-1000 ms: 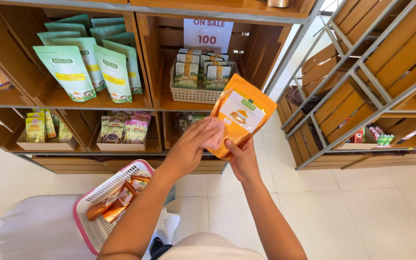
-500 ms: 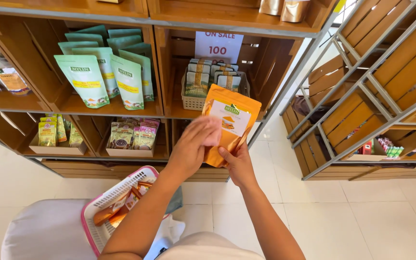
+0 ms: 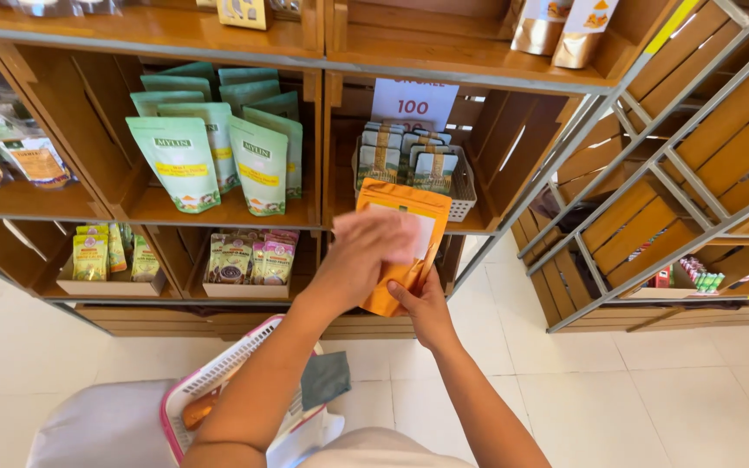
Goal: Clean and organize products on wooden display shelves using a cloth.
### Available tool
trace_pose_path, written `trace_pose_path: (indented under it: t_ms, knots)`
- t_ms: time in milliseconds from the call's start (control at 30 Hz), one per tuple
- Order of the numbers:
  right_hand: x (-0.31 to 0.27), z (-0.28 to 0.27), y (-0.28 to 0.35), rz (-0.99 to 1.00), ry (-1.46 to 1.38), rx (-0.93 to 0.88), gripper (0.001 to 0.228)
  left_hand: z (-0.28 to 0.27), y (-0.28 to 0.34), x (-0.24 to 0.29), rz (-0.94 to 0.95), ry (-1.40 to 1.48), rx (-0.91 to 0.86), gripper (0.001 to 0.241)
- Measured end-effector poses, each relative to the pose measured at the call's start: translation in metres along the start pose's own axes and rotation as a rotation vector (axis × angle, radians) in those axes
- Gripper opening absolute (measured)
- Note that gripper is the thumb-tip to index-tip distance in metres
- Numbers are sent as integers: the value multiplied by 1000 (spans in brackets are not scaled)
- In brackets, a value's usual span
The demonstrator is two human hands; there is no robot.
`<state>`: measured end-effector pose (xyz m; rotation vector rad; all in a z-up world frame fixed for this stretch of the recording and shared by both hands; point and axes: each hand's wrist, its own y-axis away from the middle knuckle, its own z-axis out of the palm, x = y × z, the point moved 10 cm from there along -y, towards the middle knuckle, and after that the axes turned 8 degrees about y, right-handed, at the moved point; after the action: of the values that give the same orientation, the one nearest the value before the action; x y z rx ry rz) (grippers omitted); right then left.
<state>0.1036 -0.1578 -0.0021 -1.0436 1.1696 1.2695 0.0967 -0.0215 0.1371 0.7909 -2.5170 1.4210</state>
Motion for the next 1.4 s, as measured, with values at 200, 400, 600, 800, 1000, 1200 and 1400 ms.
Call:
trace_pose_path:
  t_ms: [200, 400, 600, 800, 1000, 1200, 1400]
  knots:
    - [48, 13, -21, 26, -11, 40, 52, -43, -5, -35, -49, -10, 62, 50]
    - [42, 28, -12, 32, -20, 65, 52, 17, -7, -48, -20, -126, -15, 49]
    - [42, -12, -23, 23, -116, 112, 45, 68, 19, -16, 28, -4, -259, 34]
    - [13, -38, -34, -40, -105, 57, 46, 62, -22, -8, 22, -143, -155, 40]
    - [42, -79, -59, -55, -196, 39, 45, 116, -24, 22, 11, -99, -290, 38]
    - [12, -89, -50, -83, -300, 10, 54, 119, -19, 27, -89, -84, -317, 36]
    - [25, -118, -76, -62, -414, 44, 59, 121, -6, 34, -96, -168, -177, 48]
